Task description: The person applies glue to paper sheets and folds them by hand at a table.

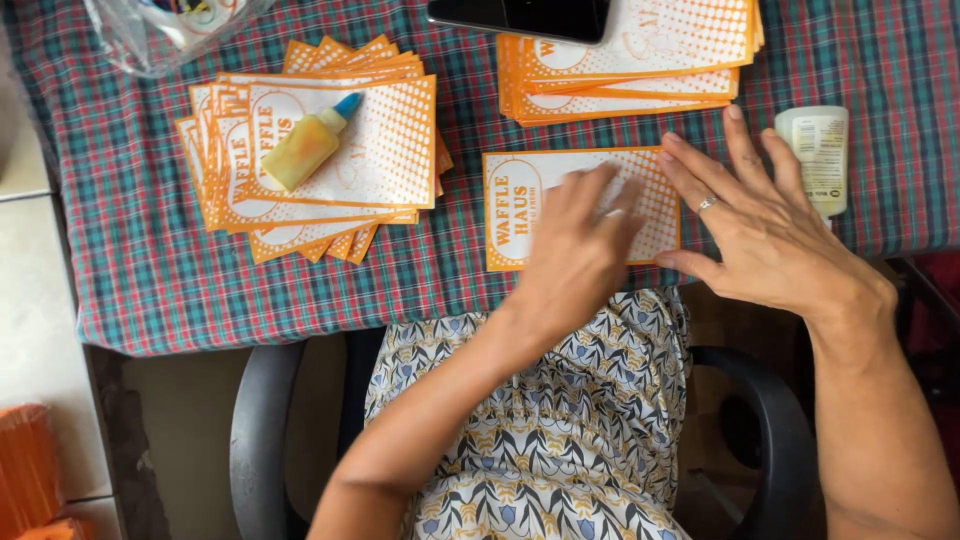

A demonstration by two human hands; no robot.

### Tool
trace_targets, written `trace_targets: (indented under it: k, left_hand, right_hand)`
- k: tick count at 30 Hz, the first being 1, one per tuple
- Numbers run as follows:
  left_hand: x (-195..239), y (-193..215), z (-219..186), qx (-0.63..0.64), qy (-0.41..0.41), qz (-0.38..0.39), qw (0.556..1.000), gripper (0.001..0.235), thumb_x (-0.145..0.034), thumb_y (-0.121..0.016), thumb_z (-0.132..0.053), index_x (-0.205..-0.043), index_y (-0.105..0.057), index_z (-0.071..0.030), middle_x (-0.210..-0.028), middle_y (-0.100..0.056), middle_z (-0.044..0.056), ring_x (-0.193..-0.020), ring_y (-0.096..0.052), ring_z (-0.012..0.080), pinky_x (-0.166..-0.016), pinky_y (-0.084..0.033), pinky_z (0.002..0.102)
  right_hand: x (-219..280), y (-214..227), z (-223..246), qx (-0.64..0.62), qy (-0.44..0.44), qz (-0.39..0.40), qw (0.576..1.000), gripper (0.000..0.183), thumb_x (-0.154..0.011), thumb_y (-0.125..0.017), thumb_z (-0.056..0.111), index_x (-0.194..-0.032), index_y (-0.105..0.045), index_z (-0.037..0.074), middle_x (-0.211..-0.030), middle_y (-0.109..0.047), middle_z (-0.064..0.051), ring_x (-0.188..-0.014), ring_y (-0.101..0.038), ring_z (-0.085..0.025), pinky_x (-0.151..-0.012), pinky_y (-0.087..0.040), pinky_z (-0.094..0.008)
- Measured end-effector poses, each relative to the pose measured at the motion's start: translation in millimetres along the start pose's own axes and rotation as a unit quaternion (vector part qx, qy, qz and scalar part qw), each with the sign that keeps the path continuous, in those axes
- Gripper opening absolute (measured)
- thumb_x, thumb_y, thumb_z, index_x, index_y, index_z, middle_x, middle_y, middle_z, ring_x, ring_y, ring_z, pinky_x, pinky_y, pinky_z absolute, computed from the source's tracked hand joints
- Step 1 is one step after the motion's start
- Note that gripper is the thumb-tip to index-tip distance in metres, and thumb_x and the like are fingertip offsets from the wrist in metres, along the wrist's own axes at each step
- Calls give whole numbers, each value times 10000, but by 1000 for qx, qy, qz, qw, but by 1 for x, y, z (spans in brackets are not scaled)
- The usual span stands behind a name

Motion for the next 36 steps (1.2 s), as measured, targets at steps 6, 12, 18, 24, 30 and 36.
trace_targets:
  k: [6, 12, 18, 24, 30, 36]
  left_hand:
    - [19, -48, 26, -180, 149, 159, 959, 796, -1080, -494, -514, -1626, -220, -3, -1722, -149, 175, -1611, -261, 307, -1323, -272, 485]
    - [35, 6, 43, -251, 204, 113, 939, 1236, -876, -184, -865, -1543, -380, 157, -1681, -152, 269, -1590, -139, 384, -1314, -110, 469]
    - [41, 24, 60, -269, 258, 111, 921, 1605, -565, -463, -1108, -1589, -230, 105, -1681, -156, 284, -1584, -117, 423, -1293, -125, 562]
    - [39, 27, 50, -266, 208, 116, 934, 1660, -532, -398, -1134, -1588, -122, 116, -1659, -130, 370, -1586, -150, 486, -1291, -153, 612]
    - [50, 51, 22, -108, 39, -31, 993, 778, -1046, -552, -622, -1566, -347, -80, -1618, -379, 255, -1561, -357, 423, -1320, -228, 607]
    - [54, 163, 9, -42, 3, -219, 975, 378, -1107, -479, -331, -1268, -588, -7, -1243, -591, 220, -1151, -623, 399, -1029, -550, 512]
  right_hand:
    - [2, 1, 2, 8, 9, -12, 1000, 1001, -834, -576, 540, -1641, -246, 48, -1728, -233, -81, -1560, -123, -525, -1189, -138, -733]
    - [2, 2, 3, -3, 8, -16, 1000, 1019, -846, -548, 565, -1651, -200, 46, -1725, -219, -89, -1542, -137, -544, -1185, -95, -761]
    - [2, 5, 1, -24, 1, -13, 1000, 1089, -781, -670, 480, -1654, -164, 71, -1724, -199, -79, -1542, -100, -545, -1190, -31, -753]
    - [0, 20, 25, -16, -62, -18, 998, 1119, -743, -697, 440, -1629, -176, -3, -1722, -83, -220, -1588, -22, -374, -1276, 61, -561]
    - [2, -21, 81, -60, 33, -113, 991, 1367, -772, -886, 482, -1660, 79, 95, -1732, 69, -189, -1614, 28, -413, -1317, -87, -623]
    - [10, 53, 96, -174, 65, -162, 969, 742, -725, -372, -331, -1377, -577, -43, -1397, -628, -219, -1336, -593, -384, -1214, -433, -481]
Point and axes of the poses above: each hand's wrist, its own x-axis away from the middle knuckle, its own y-axis out of the back of the hand, z = x × y, the point moved 9 cm from there along -x, towards the middle knuckle
